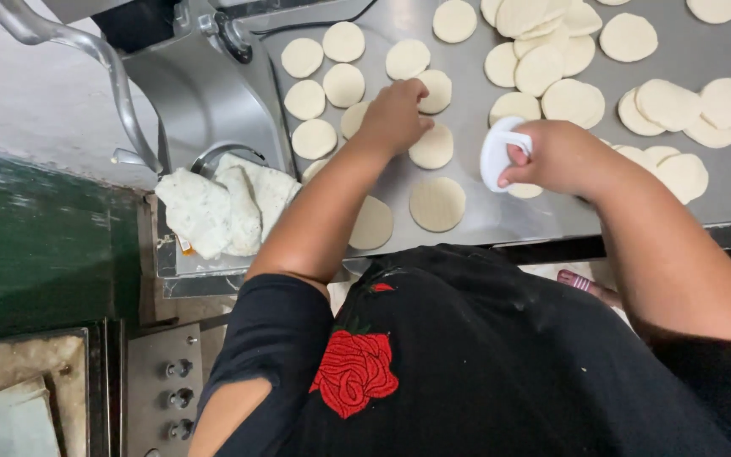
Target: A person uses a small plastic tool and their hands to flatten and organize small circular dough discs on a stainless steel table in a bakery.
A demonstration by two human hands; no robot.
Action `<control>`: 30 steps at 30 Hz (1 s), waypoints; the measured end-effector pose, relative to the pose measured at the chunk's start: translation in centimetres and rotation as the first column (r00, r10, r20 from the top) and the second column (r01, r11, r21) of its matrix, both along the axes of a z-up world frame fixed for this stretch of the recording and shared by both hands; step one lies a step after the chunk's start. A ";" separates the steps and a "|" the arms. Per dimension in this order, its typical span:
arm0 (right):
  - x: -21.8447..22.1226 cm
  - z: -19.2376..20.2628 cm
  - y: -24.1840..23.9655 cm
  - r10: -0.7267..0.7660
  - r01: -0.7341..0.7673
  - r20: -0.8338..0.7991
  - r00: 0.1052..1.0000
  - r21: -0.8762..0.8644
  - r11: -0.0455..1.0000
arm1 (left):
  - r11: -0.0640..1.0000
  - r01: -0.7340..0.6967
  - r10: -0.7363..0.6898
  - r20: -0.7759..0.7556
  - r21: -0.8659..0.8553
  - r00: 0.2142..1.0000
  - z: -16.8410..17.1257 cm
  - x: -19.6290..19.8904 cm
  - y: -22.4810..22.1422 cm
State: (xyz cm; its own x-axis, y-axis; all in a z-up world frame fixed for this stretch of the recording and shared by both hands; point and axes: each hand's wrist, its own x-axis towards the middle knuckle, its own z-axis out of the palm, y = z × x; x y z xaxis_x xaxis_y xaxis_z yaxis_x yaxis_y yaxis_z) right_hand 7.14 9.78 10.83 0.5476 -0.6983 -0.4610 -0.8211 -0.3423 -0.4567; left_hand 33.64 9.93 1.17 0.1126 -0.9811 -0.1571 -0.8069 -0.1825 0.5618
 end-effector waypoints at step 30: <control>15.2 -9.1 -7.6 0.588 -0.647 -0.540 0.602 0.100 0.756 | 0.611 0.243 -0.563 0.198 0.753 0.802 2.8 -1.6 -3.3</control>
State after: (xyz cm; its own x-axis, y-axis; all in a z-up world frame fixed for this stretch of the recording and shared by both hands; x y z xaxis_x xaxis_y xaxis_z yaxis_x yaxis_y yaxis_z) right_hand 22.36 2.16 1.74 0.5665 -0.3390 -0.7511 -0.4862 -0.8734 0.0276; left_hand 32.06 6.63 3.98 -0.0627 -0.5757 -0.8153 -0.9980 0.0302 0.0554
